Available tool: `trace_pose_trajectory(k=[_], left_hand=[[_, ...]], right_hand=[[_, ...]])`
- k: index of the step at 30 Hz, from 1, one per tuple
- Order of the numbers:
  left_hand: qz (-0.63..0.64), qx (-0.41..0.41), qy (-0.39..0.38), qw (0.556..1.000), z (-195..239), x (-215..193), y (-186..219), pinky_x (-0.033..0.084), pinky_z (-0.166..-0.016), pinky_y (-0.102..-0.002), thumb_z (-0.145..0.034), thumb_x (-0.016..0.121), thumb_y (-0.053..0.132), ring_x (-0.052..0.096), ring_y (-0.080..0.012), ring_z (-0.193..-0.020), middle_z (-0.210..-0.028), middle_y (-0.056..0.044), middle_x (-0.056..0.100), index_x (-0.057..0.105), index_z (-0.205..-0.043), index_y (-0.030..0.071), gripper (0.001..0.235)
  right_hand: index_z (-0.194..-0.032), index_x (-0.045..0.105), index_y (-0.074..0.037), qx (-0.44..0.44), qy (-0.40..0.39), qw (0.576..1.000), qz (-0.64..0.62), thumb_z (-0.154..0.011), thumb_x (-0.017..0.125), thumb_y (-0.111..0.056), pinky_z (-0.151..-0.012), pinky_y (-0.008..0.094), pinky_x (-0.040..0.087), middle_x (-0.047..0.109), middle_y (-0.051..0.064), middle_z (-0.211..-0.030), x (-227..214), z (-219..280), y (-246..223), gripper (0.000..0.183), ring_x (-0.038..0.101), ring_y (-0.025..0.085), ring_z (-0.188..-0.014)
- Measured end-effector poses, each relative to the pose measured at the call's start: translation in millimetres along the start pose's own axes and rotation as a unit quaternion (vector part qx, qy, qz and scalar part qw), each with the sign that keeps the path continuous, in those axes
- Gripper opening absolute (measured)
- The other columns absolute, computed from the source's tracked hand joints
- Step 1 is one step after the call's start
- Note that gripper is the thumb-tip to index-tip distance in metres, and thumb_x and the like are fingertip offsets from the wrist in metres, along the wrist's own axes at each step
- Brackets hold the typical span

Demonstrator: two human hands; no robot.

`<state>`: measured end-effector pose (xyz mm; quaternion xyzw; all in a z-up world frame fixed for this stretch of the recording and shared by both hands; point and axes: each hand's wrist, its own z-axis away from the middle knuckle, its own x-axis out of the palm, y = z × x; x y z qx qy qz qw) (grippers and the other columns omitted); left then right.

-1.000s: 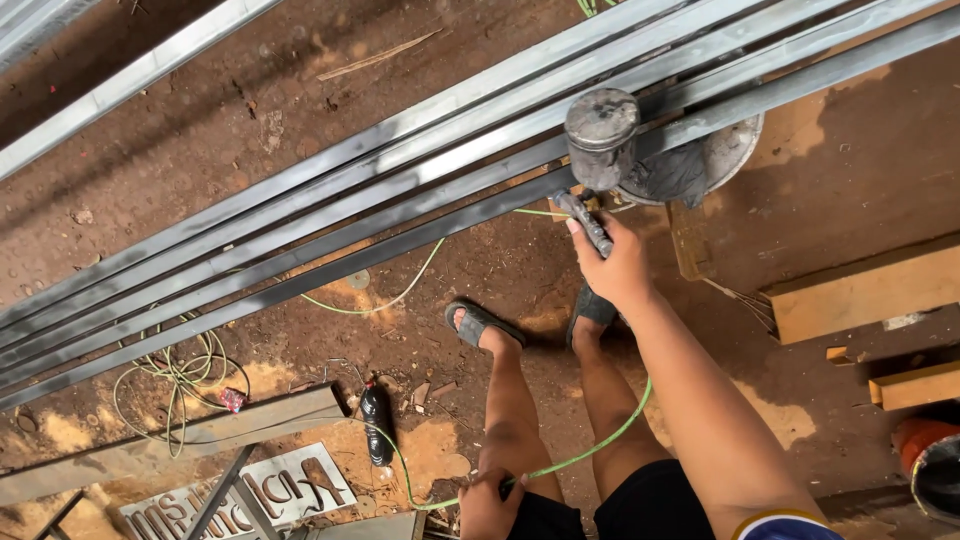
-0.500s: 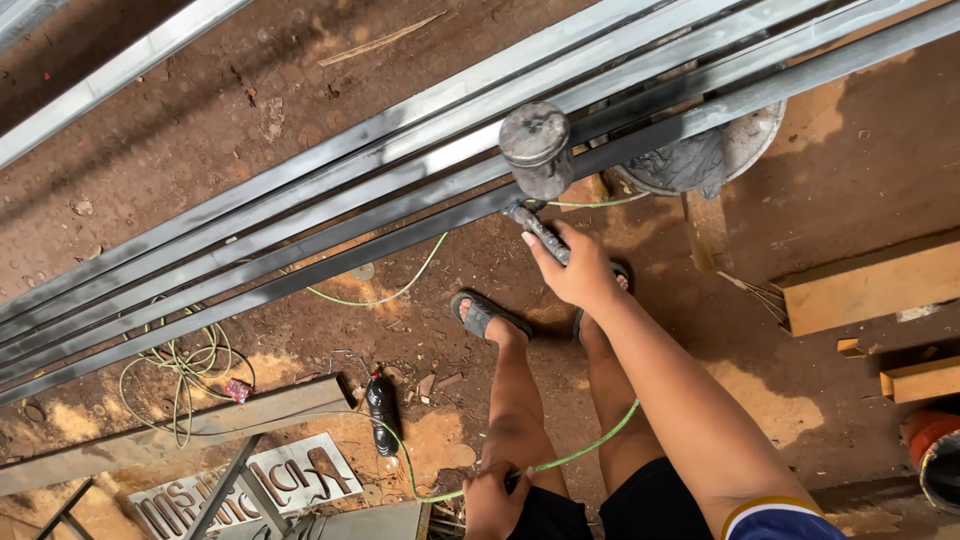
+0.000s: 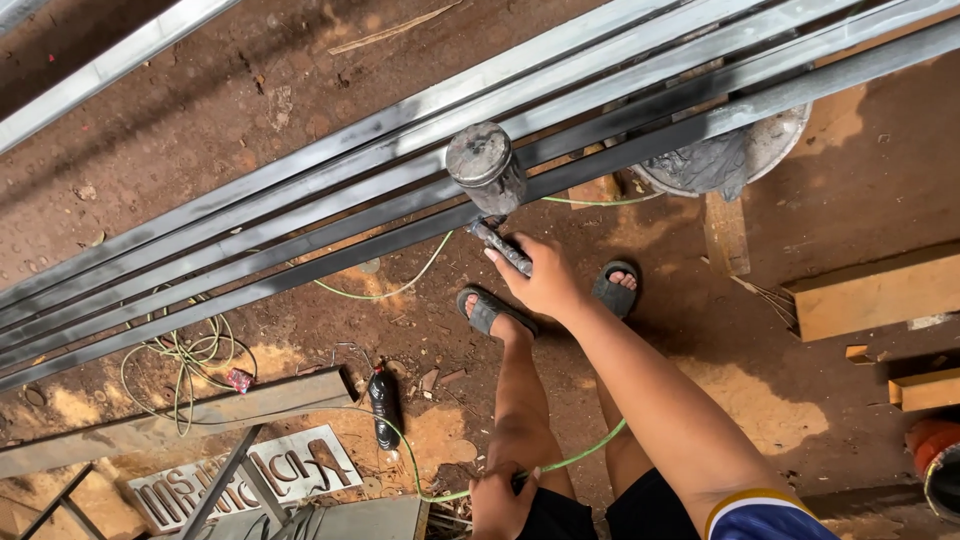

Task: Spray painting long metal bars laid out on the ground using a pneumatic spray gun

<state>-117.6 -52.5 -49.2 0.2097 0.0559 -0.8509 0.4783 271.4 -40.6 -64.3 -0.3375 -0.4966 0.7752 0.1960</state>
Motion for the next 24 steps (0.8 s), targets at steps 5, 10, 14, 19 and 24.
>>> trace_pose_trajectory(k=[5, 10, 14, 19, 24], left_hand=[[-0.011, 0.0, 0.001, 1.0, 0, 4, -2, 0.039, -0.082, -0.041, -0.093, 0.064, 0.063, 0.066, -0.0237, -0.074, -0.071, 0.005, 0.067, 0.064, -0.074, 0.026, 0.041], [-0.013, 0.011, 0.008, 1.0, 0, -1, 4, 0.039, -0.083, -0.04, -0.093, 0.065, 0.062, 0.067, -0.023, -0.073, -0.073, 0.004, 0.072, 0.07, -0.077, 0.027, 0.039], [-0.03, 0.019, -0.001, 0.999, -1, -6, 11, 0.039, -0.082, -0.042, -0.092, 0.064, 0.06, 0.066, -0.0245, -0.074, -0.072, 0.003, 0.069, 0.069, -0.078, 0.026, 0.037], [-0.106, 0.143, -0.044, 0.983, -7, -12, 23, 0.048, -0.085, -0.053, -0.097, 0.057, 0.052, 0.065, -0.0373, -0.085, -0.085, -0.01, 0.069, 0.066, -0.086, 0.017, 0.038], [-0.169, 0.191, -0.051, 0.966, -28, 5, 27, 0.049, -0.079, -0.054, -0.101, 0.054, 0.055, 0.065, -0.0408, -0.082, -0.087, -0.016, 0.068, 0.064, -0.093, 0.012, 0.044]], right_hand=[[-0.109, 0.067, -0.005, -0.017, -0.016, 1.0, -0.018, -0.103, 0.057, -0.035, -0.071, 0.036, 0.059, 0.077, 0.009, -0.092, 17, 0, 9, 0.031, 0.075, 0.026, -0.081], [-0.1, 0.067, -0.002, -0.052, 0.024, 0.998, -0.011, -0.103, 0.057, -0.033, -0.071, 0.04, 0.056, 0.074, 0.014, -0.092, 19, 2, 16, 0.033, 0.072, 0.03, -0.082], [-0.091, 0.064, -0.003, -0.105, 0.08, 0.991, 0.021, -0.102, 0.063, -0.024, -0.05, 0.031, 0.051, 0.067, 0.007, -0.074, 17, 7, 51, 0.023, 0.064, 0.019, -0.057], [-0.088, 0.061, -0.004, -0.091, 0.171, 0.98, 0.046, -0.104, 0.062, -0.026, -0.036, 0.027, 0.041, 0.056, 0.001, -0.062, -20, 16, 77, 0.027, 0.048, 0.011, -0.043], [-0.09, 0.066, -0.004, -0.045, 0.266, 0.958, 0.1, -0.102, 0.066, -0.028, -0.047, 0.032, 0.046, 0.065, 0.005, -0.07, -77, 22, 91, 0.027, 0.059, 0.018, -0.055]])
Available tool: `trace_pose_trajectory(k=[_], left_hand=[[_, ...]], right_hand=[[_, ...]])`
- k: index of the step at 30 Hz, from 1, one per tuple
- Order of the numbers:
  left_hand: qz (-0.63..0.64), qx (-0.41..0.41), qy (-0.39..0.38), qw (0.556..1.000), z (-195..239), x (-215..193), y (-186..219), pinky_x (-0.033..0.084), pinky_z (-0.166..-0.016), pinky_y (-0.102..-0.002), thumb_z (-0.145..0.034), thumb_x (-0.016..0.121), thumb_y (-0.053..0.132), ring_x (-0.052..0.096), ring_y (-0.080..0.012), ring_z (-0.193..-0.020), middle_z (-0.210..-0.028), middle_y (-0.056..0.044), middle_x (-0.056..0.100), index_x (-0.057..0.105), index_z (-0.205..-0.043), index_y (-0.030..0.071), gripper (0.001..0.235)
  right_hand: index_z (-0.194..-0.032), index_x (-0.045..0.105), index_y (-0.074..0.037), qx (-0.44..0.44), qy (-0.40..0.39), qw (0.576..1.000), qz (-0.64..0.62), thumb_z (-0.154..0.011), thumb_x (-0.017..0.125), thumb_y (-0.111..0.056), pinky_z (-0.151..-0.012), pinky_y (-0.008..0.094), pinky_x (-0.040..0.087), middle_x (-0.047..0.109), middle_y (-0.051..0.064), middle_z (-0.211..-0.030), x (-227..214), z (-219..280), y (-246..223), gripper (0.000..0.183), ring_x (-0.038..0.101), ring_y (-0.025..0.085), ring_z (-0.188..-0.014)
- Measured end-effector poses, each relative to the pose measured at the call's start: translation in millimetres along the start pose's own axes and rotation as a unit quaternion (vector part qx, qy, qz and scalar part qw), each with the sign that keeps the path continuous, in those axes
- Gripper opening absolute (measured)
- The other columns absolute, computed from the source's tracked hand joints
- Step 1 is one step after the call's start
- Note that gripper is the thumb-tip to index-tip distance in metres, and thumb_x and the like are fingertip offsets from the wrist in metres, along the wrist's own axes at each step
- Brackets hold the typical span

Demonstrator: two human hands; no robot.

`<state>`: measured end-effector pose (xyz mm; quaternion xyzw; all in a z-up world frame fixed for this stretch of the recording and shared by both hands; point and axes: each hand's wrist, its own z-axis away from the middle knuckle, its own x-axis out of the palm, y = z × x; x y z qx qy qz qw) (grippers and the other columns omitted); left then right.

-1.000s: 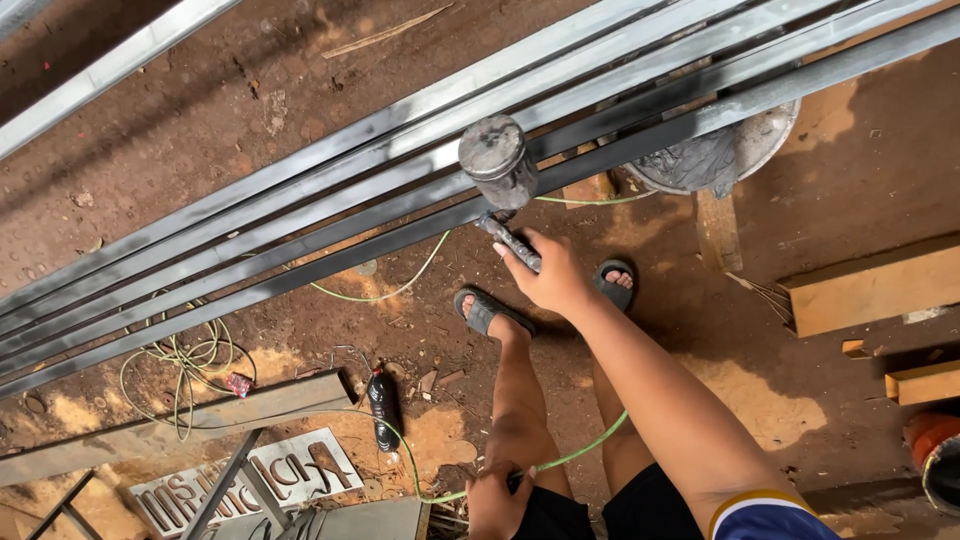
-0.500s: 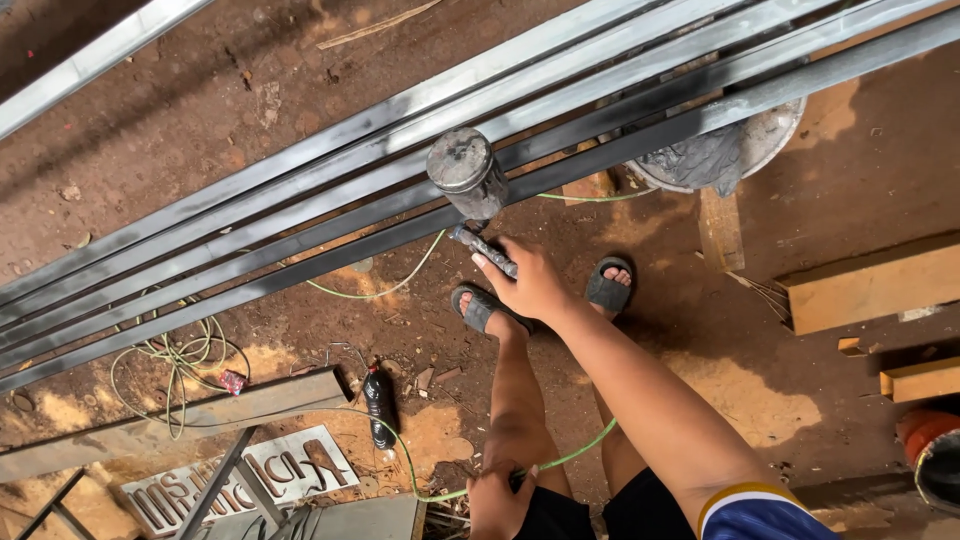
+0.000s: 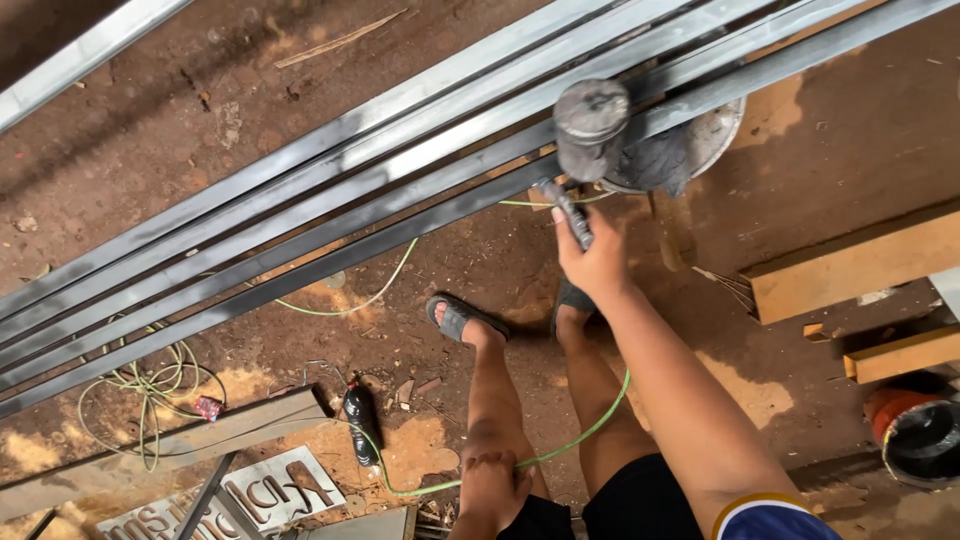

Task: Spray painting long metal bars laid out on the ground using a pneumatic spray gun

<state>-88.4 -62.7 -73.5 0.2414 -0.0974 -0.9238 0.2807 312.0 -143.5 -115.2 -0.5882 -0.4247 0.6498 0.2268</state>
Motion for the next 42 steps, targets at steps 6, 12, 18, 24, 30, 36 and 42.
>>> trace_pose_trajectory(k=[6, 12, 18, 24, 30, 36, 42], left_hand=[[-0.004, 0.031, 0.011, 0.999, -19, 15, 17, 0.045, -0.089, -0.055, -0.097, 0.059, 0.047, 0.059, -0.0411, -0.107, -0.113, -0.017, 0.065, 0.055, -0.126, 0.014, 0.044], [0.084, 0.121, 0.07, 0.987, -18, -2, 71, 0.032, -0.109, -0.057, -0.092, 0.061, 0.029, 0.042, -0.0376, -0.133, -0.141, -0.017, 0.05, 0.053, -0.136, 0.007, 0.05], [0.274, 0.022, -0.105, 0.956, -26, 26, 114, 0.04, -0.111, -0.048, -0.101, 0.053, 0.049, 0.051, -0.0397, -0.132, -0.148, -0.018, 0.048, 0.046, -0.145, 0.009, 0.06], [0.309, -0.02, -0.161, 0.937, -32, 18, 134, 0.03, -0.122, -0.048, -0.099, 0.05, 0.048, 0.034, -0.0363, -0.147, -0.162, -0.013, 0.024, 0.03, -0.157, 0.01, 0.072], [0.285, -0.072, -0.174, 0.94, -43, 36, 125, 0.042, -0.113, -0.046, -0.093, 0.056, 0.061, 0.052, -0.0386, -0.131, -0.145, -0.02, 0.045, 0.038, -0.151, 0.008, 0.08], [0.331, -0.128, -0.206, 0.912, -37, 14, 124, 0.045, -0.098, -0.04, -0.087, 0.065, 0.067, 0.055, -0.0255, -0.117, -0.128, -0.007, 0.053, 0.046, -0.129, 0.014, 0.07], [0.346, -0.145, -0.242, 0.895, -35, 13, 122, 0.041, -0.113, -0.042, -0.087, 0.061, 0.073, 0.047, -0.0301, -0.137, -0.152, -0.012, 0.042, 0.036, -0.15, 0.008, 0.095]], right_hand=[[-0.098, 0.072, 0.002, -0.009, 0.041, 0.998, 0.045, -0.104, 0.067, -0.022, -0.058, 0.04, 0.055, 0.073, 0.015, -0.082, -61, -27, 16, 0.026, 0.07, 0.029, -0.066], [-0.095, 0.071, 0.004, -0.059, 0.071, 0.993, 0.078, -0.105, 0.069, -0.018, -0.062, 0.043, 0.051, 0.071, 0.017, -0.081, -97, -43, 45, 0.025, 0.068, 0.033, -0.067], [-0.096, 0.071, 0.004, -0.05, 0.068, 0.992, 0.093, -0.107, 0.068, -0.017, -0.063, 0.043, 0.053, 0.072, 0.015, -0.083, -130, -49, 57, 0.023, 0.069, 0.032, -0.069], [-0.1, 0.071, 0.001, -0.016, 0.059, 0.996, 0.06, -0.112, 0.064, -0.02, -0.073, 0.04, 0.059, 0.076, 0.009, -0.088, -137, -67, 50, 0.025, 0.076, 0.024, -0.078], [-0.092, 0.07, -0.001, -0.019, 0.087, 0.993, 0.081, -0.109, 0.068, -0.018, -0.067, 0.041, 0.056, 0.074, 0.008, -0.076, -117, -88, 42, 0.024, 0.072, 0.026, -0.066], [-0.097, 0.073, 0.002, -0.019, 0.073, 0.996, 0.055, -0.108, 0.069, -0.02, -0.065, 0.041, 0.053, 0.073, 0.011, -0.078, -92, -86, 20, 0.025, 0.071, 0.028, -0.068], [-0.1, 0.074, 0.001, -0.005, 0.046, 0.997, 0.058, -0.105, 0.07, -0.024, -0.062, 0.042, 0.051, 0.073, 0.013, -0.079, -66, -77, 2, 0.026, 0.071, 0.031, -0.07]])
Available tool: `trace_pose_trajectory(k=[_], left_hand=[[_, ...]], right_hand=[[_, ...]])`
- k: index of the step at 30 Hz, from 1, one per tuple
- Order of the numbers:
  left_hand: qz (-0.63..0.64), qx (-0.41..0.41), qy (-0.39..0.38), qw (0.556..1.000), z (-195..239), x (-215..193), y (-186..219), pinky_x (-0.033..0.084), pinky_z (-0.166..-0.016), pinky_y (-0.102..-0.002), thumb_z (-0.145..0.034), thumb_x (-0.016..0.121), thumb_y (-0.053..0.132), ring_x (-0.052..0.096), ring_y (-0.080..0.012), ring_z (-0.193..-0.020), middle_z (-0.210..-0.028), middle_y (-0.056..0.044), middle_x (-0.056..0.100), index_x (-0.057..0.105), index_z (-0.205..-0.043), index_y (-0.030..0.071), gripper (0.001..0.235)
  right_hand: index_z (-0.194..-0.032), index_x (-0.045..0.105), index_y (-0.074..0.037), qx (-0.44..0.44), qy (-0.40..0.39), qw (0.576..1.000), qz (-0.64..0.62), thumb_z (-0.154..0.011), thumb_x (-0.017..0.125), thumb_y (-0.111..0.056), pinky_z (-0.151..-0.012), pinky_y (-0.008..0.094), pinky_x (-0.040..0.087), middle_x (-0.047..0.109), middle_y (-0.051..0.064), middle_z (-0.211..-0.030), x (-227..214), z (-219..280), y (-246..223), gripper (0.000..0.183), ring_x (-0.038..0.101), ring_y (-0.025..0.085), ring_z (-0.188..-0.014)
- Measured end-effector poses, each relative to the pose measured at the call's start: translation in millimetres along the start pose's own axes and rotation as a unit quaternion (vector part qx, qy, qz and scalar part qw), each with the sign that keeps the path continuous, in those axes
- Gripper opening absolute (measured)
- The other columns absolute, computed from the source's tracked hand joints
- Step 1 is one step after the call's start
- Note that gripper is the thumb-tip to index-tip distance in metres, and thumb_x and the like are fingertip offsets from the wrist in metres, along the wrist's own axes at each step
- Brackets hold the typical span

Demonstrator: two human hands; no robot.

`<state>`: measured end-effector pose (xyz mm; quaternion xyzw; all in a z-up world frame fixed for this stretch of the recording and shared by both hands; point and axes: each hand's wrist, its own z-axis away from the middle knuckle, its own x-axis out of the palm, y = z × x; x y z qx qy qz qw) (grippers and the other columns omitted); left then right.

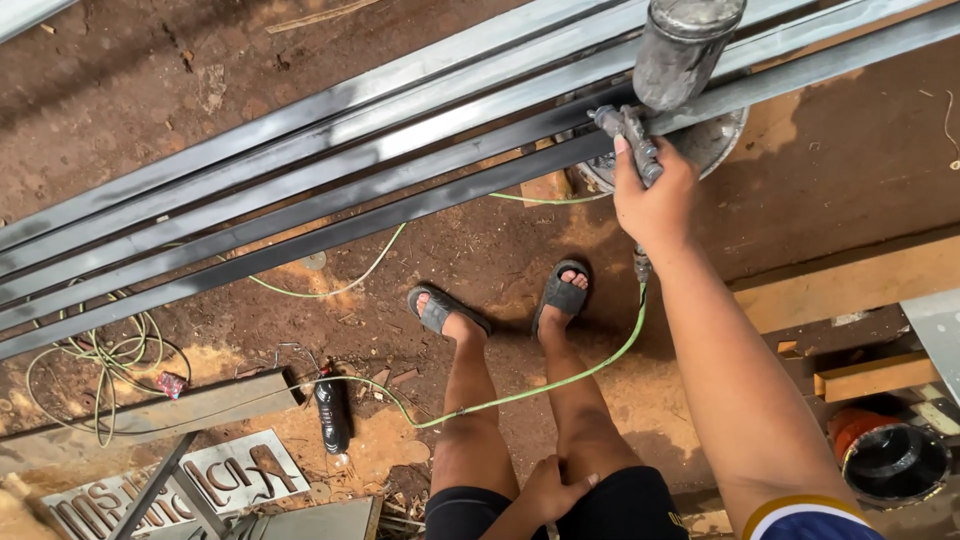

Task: Spray painting long metal bars laid out on the ground using a pneumatic spray gun

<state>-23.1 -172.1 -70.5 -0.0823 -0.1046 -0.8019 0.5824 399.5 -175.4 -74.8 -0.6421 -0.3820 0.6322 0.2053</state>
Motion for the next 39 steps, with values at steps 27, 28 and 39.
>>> trace_pose_trajectory(k=[27, 28, 39], left_hand=[[-0.256, 0.084, 0.214, 0.939, 5, -132, -47, 0.021, -0.121, -0.062, -0.1, 0.059, 0.033, 0.018, -0.0426, -0.15, -0.162, -0.016, 0.019, 0.009, -0.161, 0.011, 0.082], [-0.231, 0.064, 0.174, 0.955, 26, -142, -28, 0.009, -0.127, -0.061, -0.103, 0.058, 0.029, 0.002, -0.0406, -0.158, -0.174, -0.012, -0.001, -0.008, -0.165, 0.015, 0.091], [-0.208, 0.035, 0.059, 0.976, 4, -154, -16, 0.036, -0.113, -0.059, -0.102, 0.05, 0.038, 0.039, -0.0396, -0.14, -0.153, -0.014, 0.042, 0.038, -0.155, 0.024, 0.055]], right_hand=[[-0.079, 0.058, -0.007, -0.074, -0.152, 0.982, -0.079, -0.102, 0.066, -0.028, -0.051, 0.04, 0.039, 0.056, 0.007, -0.06, 117, 46, -98, 0.032, 0.054, 0.027, -0.052], [-0.079, 0.059, -0.008, -0.073, -0.155, 0.981, -0.085, -0.102, 0.065, -0.029, -0.049, 0.038, 0.038, 0.054, 0.005, -0.059, 119, 49, -100, 0.031, 0.052, 0.023, -0.051], [-0.082, 0.061, -0.006, -0.083, -0.191, 0.971, -0.117, -0.102, 0.064, -0.024, -0.05, 0.037, 0.041, 0.06, 0.006, -0.064, 139, 55, -132, 0.027, 0.055, 0.023, -0.053]])
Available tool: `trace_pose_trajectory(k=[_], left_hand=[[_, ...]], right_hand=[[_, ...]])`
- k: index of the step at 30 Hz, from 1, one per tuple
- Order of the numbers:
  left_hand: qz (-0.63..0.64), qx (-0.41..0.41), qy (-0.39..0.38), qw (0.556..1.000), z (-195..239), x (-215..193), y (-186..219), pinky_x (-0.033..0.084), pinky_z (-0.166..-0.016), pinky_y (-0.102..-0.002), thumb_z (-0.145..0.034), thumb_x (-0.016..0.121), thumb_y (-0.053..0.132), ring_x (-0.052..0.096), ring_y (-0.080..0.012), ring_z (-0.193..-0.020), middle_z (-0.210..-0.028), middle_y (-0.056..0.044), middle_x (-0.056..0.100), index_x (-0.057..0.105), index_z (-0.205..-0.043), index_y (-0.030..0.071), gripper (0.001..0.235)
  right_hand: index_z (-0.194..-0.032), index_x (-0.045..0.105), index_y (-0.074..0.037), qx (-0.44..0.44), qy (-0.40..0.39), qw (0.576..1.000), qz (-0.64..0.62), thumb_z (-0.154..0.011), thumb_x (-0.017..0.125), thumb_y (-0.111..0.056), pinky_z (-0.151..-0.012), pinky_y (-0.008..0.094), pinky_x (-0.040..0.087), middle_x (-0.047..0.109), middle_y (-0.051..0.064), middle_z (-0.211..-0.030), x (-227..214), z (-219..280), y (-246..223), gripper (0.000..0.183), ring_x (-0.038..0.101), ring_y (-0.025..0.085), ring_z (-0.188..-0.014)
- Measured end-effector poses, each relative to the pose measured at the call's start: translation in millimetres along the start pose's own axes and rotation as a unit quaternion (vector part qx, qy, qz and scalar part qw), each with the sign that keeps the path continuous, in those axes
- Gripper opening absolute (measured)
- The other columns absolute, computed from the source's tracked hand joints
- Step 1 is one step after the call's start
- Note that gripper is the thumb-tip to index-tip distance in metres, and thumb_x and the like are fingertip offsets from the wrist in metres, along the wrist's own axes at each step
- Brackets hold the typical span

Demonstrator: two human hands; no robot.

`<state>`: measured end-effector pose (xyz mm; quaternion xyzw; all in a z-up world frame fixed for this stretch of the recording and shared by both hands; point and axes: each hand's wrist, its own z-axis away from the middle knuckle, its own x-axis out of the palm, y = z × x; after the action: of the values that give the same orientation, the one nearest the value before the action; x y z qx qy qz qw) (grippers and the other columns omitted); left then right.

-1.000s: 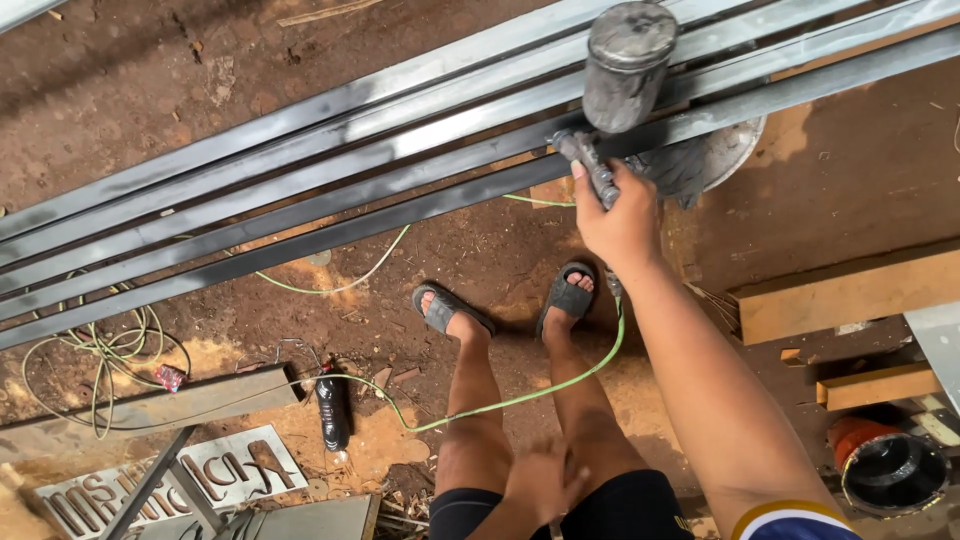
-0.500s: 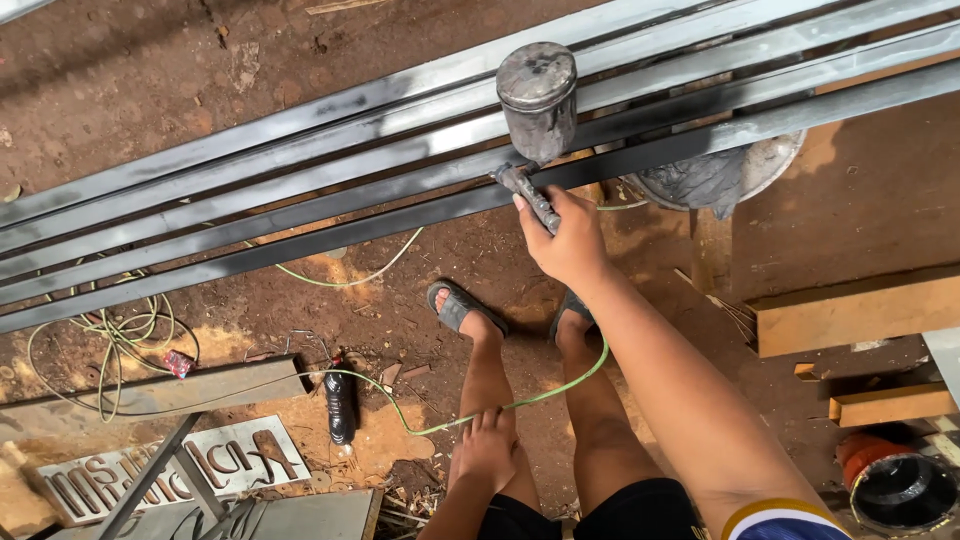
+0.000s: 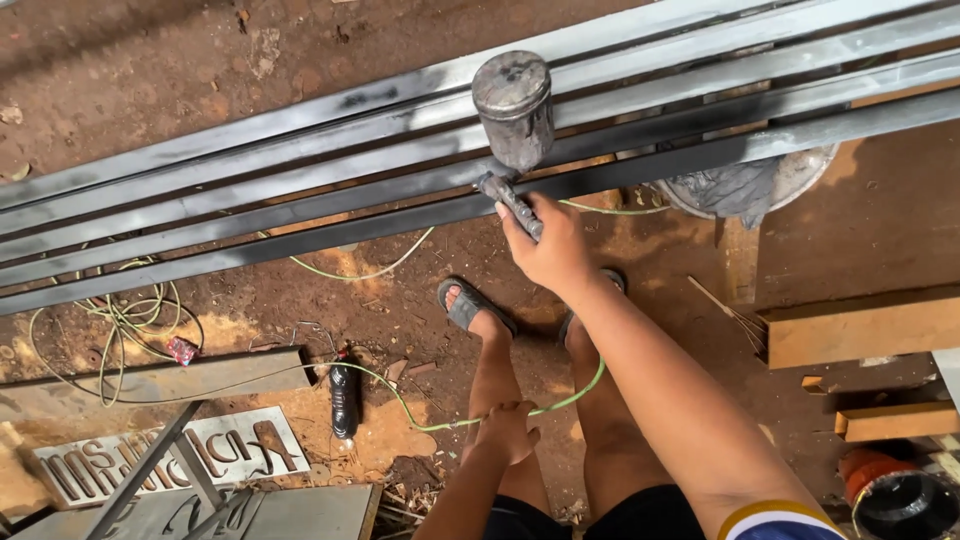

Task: Spray painting long metal bars laid out on the ground using a pneumatic spray gun

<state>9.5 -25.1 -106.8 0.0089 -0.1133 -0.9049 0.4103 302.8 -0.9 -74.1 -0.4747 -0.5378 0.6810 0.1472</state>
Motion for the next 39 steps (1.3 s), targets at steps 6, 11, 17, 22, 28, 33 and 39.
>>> trace_pose_trajectory(k=[6, 11, 17, 22, 28, 33, 39], left_hand=[[-0.053, 0.028, 0.114, 0.992, -32, 37, -41, 0.043, -0.104, -0.058, -0.104, 0.051, 0.029, 0.047, -0.0411, -0.123, -0.126, -0.016, 0.059, 0.062, -0.131, 0.019, 0.031], [-0.041, 0.016, 0.124, 0.991, -27, 41, -60, 0.046, -0.098, -0.055, -0.108, 0.046, 0.036, 0.05, -0.0384, -0.117, -0.116, -0.015, 0.062, 0.061, -0.123, 0.016, 0.029], [-0.023, 0.06, 0.174, 0.983, -26, 54, -75, 0.051, -0.09, -0.055, -0.107, 0.047, 0.038, 0.055, -0.0411, -0.106, -0.109, -0.017, 0.06, 0.06, -0.117, 0.015, 0.029], [-0.022, 0.059, 0.155, 0.986, -21, 48, -58, 0.053, -0.083, -0.057, -0.108, 0.046, 0.039, 0.056, -0.0413, -0.104, -0.111, -0.016, 0.057, 0.062, -0.121, 0.016, 0.03], [-0.018, 0.046, 0.127, 0.991, -8, 31, -24, 0.056, -0.076, -0.056, -0.108, 0.046, 0.033, 0.062, -0.0432, -0.094, -0.113, -0.016, 0.06, 0.063, -0.125, 0.014, 0.031], [-0.028, 0.076, 0.137, 0.987, -25, 45, -24, 0.053, -0.062, -0.054, -0.109, 0.046, 0.036, 0.062, -0.0379, -0.075, -0.104, -0.012, 0.061, 0.061, -0.119, 0.017, 0.026], [-0.012, 0.097, 0.143, 0.985, -31, 49, -8, 0.05, -0.063, -0.058, -0.108, 0.047, 0.032, 0.063, -0.0408, -0.074, -0.094, -0.013, 0.065, 0.057, -0.111, 0.015, 0.02]], right_hand=[[-0.092, 0.064, -0.004, -0.019, -0.051, 0.998, -0.018, -0.103, 0.061, -0.025, -0.054, 0.036, 0.048, 0.068, 0.008, -0.076, 7, 4, -6, 0.024, 0.064, 0.025, -0.061], [-0.091, 0.064, -0.005, -0.01, -0.013, 1.0, -0.016, -0.103, 0.063, -0.024, -0.053, 0.036, 0.047, 0.067, 0.006, -0.071, 8, 7, -2, 0.022, 0.062, 0.023, -0.057], [-0.097, 0.069, -0.002, 0.026, 0.018, 0.999, -0.011, -0.103, 0.062, -0.028, -0.06, 0.036, 0.053, 0.073, 0.011, -0.082, -5, 9, 10, 0.028, 0.069, 0.026, -0.068], [-0.091, 0.067, -0.006, 0.031, 0.05, 0.998, 0.006, -0.101, 0.065, -0.028, -0.052, 0.035, 0.045, 0.066, 0.006, -0.068, -18, 14, 25, 0.024, 0.06, 0.023, -0.054], [-0.089, 0.066, -0.005, 0.033, 0.064, 0.997, 0.017, -0.102, 0.065, -0.025, -0.056, 0.037, 0.044, 0.065, 0.008, -0.071, -45, 17, 41, 0.024, 0.06, 0.025, -0.061], [-0.086, 0.066, -0.005, 0.032, 0.093, 0.994, 0.038, -0.102, 0.066, -0.025, -0.057, 0.038, 0.045, 0.066, 0.008, -0.071, -70, 20, 53, 0.025, 0.06, 0.026, -0.06], [-0.09, 0.069, -0.003, 0.044, 0.125, 0.989, 0.06, -0.102, 0.067, -0.026, -0.057, 0.037, 0.046, 0.068, 0.009, -0.073, -100, 26, 72, 0.027, 0.062, 0.025, -0.061]])
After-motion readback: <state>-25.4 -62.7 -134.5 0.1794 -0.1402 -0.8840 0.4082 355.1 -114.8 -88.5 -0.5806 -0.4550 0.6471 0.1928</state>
